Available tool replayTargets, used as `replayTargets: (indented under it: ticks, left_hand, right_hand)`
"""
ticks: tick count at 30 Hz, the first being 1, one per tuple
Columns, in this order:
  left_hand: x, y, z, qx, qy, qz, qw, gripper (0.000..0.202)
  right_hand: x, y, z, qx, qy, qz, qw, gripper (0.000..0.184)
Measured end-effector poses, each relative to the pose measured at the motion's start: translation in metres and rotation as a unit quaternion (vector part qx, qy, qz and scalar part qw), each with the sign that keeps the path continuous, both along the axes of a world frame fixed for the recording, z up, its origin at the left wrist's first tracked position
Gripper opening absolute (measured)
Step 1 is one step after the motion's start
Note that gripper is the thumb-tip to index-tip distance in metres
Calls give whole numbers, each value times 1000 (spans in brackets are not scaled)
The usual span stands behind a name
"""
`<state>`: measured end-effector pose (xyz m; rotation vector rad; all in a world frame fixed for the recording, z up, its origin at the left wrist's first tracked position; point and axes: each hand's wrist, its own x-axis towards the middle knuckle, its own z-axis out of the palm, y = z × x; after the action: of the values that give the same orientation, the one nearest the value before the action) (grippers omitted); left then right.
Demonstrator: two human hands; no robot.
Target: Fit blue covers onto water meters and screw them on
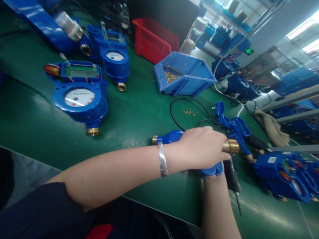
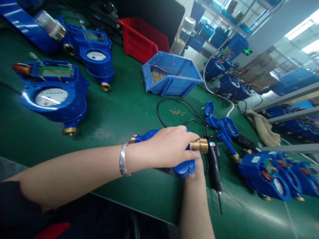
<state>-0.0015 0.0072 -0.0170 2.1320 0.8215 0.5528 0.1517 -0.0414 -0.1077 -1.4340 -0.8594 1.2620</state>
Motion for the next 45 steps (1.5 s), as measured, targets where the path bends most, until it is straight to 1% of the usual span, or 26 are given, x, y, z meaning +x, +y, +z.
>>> replayTargets:
  ticks: [2,3,4,5,6,7,9,10,11,12,13,16,18,21,23,25,27,29,30,32,35,37,39,41,44,45]
  left_hand:
    - [-5,1,-4,19,-21,37,999,26]
    - [-8,3,-6,10,-49,59,997,25]
    - [-13,6,-8,-18,-92,79,992,22]
    - [-18,9,-10,-68,-150,96,982,20]
    - [-24,13,-13,-139,-222,111,959,17]
    - [-30,17,-16,-231,-299,126,917,14]
    - [-40,21,-26,-411,-415,155,797,9]
    - [-44,21,-32,-476,-443,167,741,7]
    - [-46,20,-39,-518,-454,179,702,6]
    - [-47,17,-47,-540,-453,190,684,7]
    - [-46,13,-54,-550,-445,199,678,8]
    - [-43,1,-73,-563,-406,220,686,11]
    - [-43,-4,-80,-562,-372,230,702,10]
    - [-52,-6,-82,-532,-316,240,748,7]
    - [-66,-4,-81,-494,-275,253,785,9]
    - [-81,-5,-81,-459,-233,275,812,11]
    - [-94,-13,-82,-433,-196,305,825,17]
    - [-102,-29,-82,-410,-169,334,832,24]
    - [-104,-39,-81,-402,-165,338,835,27]
    - [-104,-60,-80,-395,-177,309,847,31]
    - [-101,-84,-82,-394,-210,219,868,45]
    - [-100,-90,-86,-396,-227,180,871,57]
    - [-101,-90,-91,-411,-241,155,865,63]
    - [-101,-86,-95,-419,-253,153,859,65]
    - [-99,-81,-96,-388,-268,185,862,76]
    - [-97,-79,-96,-381,-271,185,864,80]
  right_hand:
    - [-3,-1,11,-10,11,-14,1000,44]
    - [-4,-2,19,-18,19,-18,999,44]
    - [-3,-4,28,-28,28,-16,999,44]
    - [-3,-7,37,-35,37,-9,999,46]
    - [-2,-11,46,-34,46,5,998,50]
    - [-1,-14,55,-24,47,29,998,54]
    - [-4,-20,65,15,20,97,995,62]
    - [-8,-22,67,34,-2,125,992,63]
    - [-13,-24,66,47,-18,139,989,65]
    - [-21,-25,63,53,-19,137,989,66]
    - [-30,-25,58,54,-2,120,991,67]
    - [-55,-28,43,42,104,48,993,73]
    - [-66,-30,39,27,148,20,988,76]
    - [-73,-34,43,12,174,6,985,77]
    - [-74,-36,47,8,177,8,984,78]
    - [-76,-36,50,6,175,2,985,79]
    - [-79,-35,52,2,174,-10,985,79]
    - [-82,-34,53,-5,181,-18,983,80]
    - [-84,-34,54,-9,184,-20,983,80]
    - [-87,-33,56,-11,182,-23,983,80]
    - [-89,-32,59,1,167,-27,986,79]
    - [-89,-32,60,15,160,-36,986,79]
    - [-88,-32,60,24,155,-51,986,79]
    - [-88,-33,60,24,149,-65,986,78]
    - [-89,-33,61,18,143,-87,986,75]
    - [-89,-33,62,17,141,-93,986,75]
